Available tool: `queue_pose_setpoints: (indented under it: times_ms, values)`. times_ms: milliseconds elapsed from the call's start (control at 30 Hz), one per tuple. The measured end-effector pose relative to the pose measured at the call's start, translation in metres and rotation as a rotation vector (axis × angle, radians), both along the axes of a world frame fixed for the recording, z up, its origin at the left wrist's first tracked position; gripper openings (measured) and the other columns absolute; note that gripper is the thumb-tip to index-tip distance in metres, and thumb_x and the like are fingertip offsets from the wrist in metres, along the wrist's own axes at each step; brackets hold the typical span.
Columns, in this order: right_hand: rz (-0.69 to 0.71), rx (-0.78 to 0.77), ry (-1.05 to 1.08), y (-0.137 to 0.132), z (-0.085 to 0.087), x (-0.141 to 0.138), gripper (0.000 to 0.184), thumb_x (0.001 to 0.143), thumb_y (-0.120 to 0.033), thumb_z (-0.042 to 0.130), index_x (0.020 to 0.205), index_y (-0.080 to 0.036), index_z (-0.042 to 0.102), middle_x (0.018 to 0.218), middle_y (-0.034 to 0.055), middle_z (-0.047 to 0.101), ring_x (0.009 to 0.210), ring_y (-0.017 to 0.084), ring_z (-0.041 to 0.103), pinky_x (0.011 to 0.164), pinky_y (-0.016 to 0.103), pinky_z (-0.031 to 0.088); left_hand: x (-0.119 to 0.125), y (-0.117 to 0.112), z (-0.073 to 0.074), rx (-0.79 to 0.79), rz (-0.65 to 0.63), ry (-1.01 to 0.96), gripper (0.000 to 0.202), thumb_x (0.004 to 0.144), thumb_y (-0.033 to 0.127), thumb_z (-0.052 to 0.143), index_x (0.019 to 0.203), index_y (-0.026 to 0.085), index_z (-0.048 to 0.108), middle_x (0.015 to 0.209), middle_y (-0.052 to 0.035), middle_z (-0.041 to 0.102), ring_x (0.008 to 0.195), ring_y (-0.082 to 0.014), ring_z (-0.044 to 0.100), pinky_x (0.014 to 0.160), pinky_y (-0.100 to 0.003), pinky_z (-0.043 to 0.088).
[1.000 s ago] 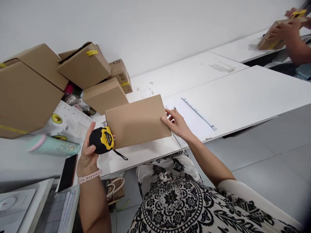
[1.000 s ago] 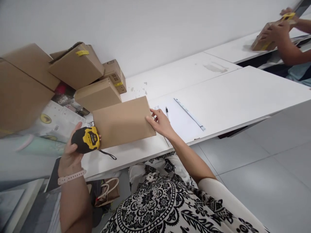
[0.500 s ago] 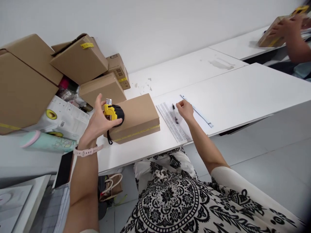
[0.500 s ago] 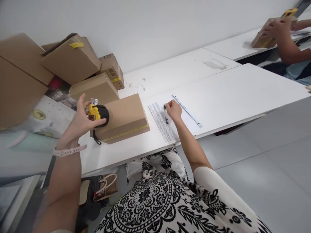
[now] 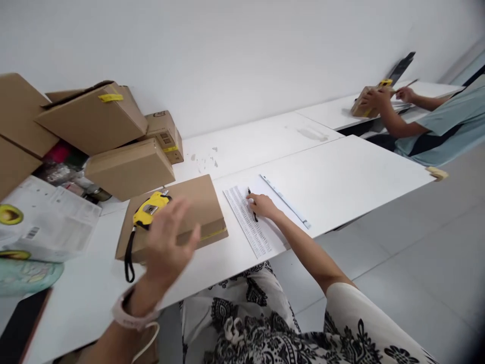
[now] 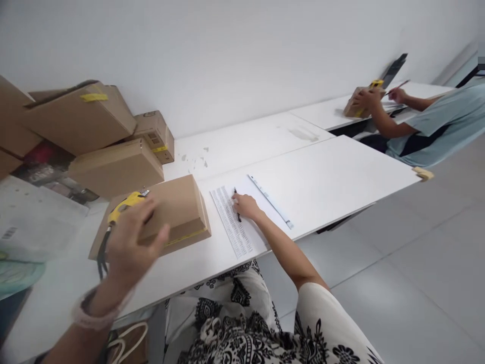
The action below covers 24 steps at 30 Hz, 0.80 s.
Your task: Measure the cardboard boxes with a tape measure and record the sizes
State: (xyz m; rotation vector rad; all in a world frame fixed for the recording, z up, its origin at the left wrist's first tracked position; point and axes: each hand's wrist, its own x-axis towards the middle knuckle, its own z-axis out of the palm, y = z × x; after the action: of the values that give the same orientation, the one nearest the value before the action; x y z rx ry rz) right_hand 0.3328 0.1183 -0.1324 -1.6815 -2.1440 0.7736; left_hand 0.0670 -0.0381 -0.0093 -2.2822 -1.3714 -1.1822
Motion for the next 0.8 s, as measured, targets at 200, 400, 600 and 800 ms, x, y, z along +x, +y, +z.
queue_pose_setpoints:
  times_ms: [200, 400, 600, 800]
  values:
    - [0.087, -0.103, 1.0, 0.05, 0.021, 0.048, 0.038, 0.082, -0.038, 0.065, 0.113, -0.017, 0.07, 0.11, 0.0119, 0.077, 0.104, 0.025, 0.071, 0.094, 0.042, 0.054, 0.133, 0.021, -0.081, -0.356, -0.326, 0.196, 0.052, 0.093, 0.026, 0.054, 0.143, 0.011, 0.048, 0.145, -0.0192, 0.056, 0.142, -0.0318, 0.045, 0.115, -0.05, 0.043]
    - [-0.197, 0.123, 1.025, 0.086, 0.04, 0.045, 0.048, 0.075, -0.068, 0.07, 0.081, -0.021, 0.059, 0.071, 0.0058, 0.073, 0.077, 0.021, 0.071, 0.077, 0.036, 0.056, 0.181, 0.108, -0.132, -0.838, -0.053, 0.336, 0.093, 0.091, 0.064, 0.049, 0.154, -0.001, 0.027, 0.164, -0.0311, 0.012, 0.152, -0.0444, 0.0, 0.12, -0.067, 0.014]
    - [-0.128, -0.161, 1.127, 0.1, 0.002, 0.006, 0.06, 0.085, -0.078, 0.046, 0.095, -0.021, 0.061, 0.082, 0.0074, 0.074, 0.08, 0.019, 0.07, 0.077, 0.033, 0.055, 0.196, 0.087, -0.141, -0.825, -0.09, 0.289, 0.087, 0.089, 0.064, 0.053, 0.147, 0.0, 0.042, 0.159, -0.0315, 0.03, 0.151, -0.0484, 0.017, 0.117, -0.064, 0.027]
    - [-0.163, -0.123, 1.006, 0.083, -0.039, -0.006, 0.041, 0.072, -0.059, 0.074, 0.077, -0.022, 0.059, 0.068, -0.0023, 0.061, 0.068, 0.014, 0.056, 0.073, 0.029, 0.051, 0.189, 0.101, -0.141, -0.696, 0.027, 0.193, 0.046, 0.1, 0.03, 0.04, 0.133, 0.002, 0.054, 0.146, -0.0268, 0.052, 0.14, -0.0359, 0.045, 0.113, -0.051, 0.04]
